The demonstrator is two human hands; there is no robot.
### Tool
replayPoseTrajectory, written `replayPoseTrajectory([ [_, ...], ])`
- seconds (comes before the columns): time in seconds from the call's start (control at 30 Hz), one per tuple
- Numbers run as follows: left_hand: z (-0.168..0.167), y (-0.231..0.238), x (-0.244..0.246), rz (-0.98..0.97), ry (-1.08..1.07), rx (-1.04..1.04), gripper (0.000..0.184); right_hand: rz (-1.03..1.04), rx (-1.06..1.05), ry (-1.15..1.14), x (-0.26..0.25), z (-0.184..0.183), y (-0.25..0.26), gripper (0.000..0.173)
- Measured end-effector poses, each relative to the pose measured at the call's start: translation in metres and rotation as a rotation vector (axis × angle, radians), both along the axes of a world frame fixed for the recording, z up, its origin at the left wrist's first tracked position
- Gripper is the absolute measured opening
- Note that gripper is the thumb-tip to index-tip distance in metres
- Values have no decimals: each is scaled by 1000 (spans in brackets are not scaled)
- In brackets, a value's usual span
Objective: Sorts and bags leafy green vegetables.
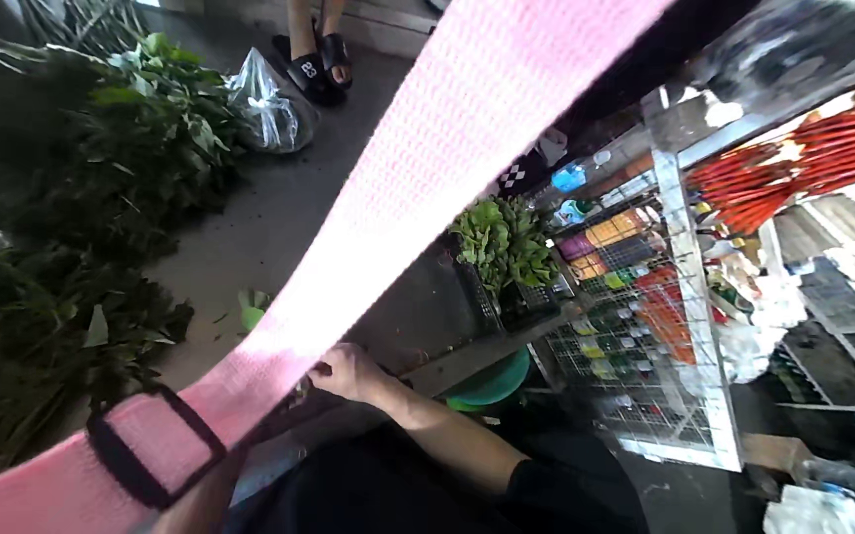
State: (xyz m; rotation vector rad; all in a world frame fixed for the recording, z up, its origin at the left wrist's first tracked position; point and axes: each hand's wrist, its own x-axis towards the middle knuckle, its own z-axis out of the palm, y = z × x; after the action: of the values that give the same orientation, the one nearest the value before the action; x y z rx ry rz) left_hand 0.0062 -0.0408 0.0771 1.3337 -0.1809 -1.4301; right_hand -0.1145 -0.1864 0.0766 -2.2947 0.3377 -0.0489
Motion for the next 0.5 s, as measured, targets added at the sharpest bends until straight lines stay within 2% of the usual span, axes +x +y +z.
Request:
replayPoseTrajectory([
  [0.07,-32,5,4,23,21,-11,31,-8,-18,19,0,-7,2,17],
  [0.17,-36,2,3,104,0,49,34,-51,43,-48,1,-12,4,14],
  [0.27,-33,-4,2,203,-37,93,30,-85,324,-45,4,-7,5,17],
  [0.37,-31,-17,-3,238,-79,144,36,-58,584,35,0,-10,3,21],
  [0.43,-35,-28,-11,268,-127,153,44,-11,617,69,-2,-13,2,24],
  [0.5,-40,-36,-19,314,-127,111,53,-13,536,111,1,-9,2,25],
])
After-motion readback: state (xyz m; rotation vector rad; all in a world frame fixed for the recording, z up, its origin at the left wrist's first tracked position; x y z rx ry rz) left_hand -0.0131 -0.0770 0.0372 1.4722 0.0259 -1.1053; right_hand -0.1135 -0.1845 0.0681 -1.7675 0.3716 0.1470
